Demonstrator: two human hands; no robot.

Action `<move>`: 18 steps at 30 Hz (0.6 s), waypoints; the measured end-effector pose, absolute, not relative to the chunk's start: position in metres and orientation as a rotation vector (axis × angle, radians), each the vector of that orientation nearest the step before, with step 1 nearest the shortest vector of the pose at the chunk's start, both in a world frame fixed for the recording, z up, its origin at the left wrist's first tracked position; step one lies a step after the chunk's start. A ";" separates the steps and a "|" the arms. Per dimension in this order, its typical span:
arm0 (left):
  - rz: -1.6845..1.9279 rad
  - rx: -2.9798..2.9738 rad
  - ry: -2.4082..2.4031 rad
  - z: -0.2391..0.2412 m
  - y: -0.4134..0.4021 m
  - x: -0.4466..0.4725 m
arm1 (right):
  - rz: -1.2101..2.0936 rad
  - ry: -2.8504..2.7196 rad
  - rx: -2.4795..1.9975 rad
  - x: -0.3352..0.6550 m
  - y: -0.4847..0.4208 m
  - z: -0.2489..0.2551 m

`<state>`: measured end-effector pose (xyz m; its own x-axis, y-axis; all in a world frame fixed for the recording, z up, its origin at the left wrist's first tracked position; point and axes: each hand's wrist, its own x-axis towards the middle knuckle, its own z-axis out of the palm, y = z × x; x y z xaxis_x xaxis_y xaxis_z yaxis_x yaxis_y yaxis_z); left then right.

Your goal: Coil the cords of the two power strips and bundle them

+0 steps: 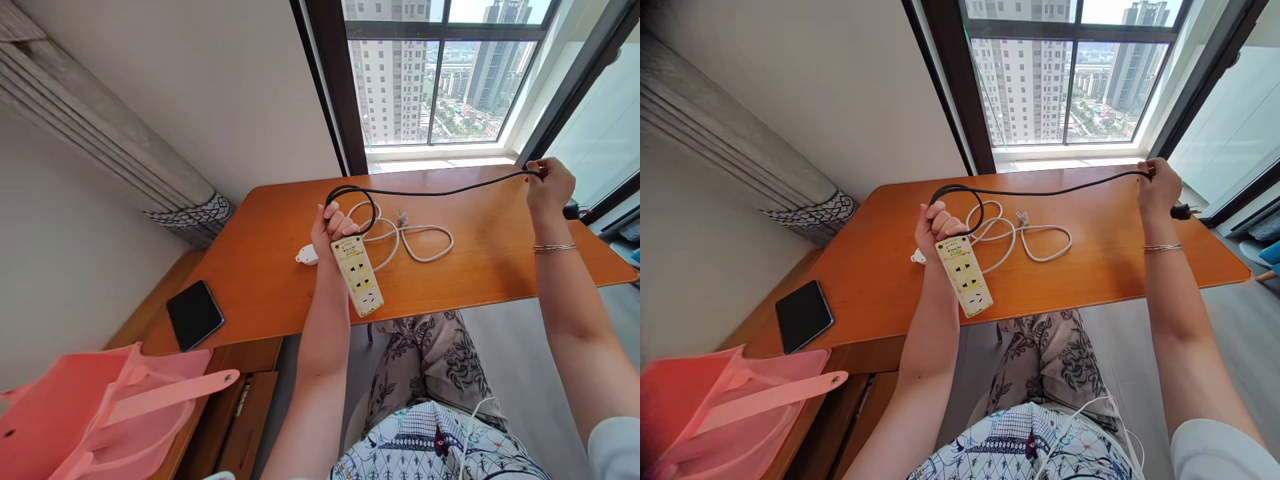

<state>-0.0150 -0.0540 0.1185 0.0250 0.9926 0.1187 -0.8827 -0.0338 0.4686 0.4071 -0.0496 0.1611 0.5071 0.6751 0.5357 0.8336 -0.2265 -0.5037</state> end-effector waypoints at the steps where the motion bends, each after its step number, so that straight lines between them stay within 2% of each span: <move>1: 1.529 0.468 0.289 0.119 -0.055 -0.013 | -0.215 -1.215 -2.012 0.407 -0.048 0.156; 6: 1.504 0.451 0.328 0.117 -0.056 -0.008 | -0.125 -1.283 -2.195 0.390 -0.039 0.126; 12: 1.458 0.442 0.292 0.117 -0.055 -0.007 | -0.151 -1.513 -2.185 0.368 -0.017 0.103; 18: 1.310 0.447 0.389 0.117 -0.059 0.006 | -0.296 -1.785 -1.801 0.303 -0.017 0.082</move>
<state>0.0059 -0.0585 0.1173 0.2161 0.9761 -0.0222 -0.8302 0.1956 0.5219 0.3029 -0.0169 0.0823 0.0800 0.8389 0.5383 0.9679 0.0636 -0.2430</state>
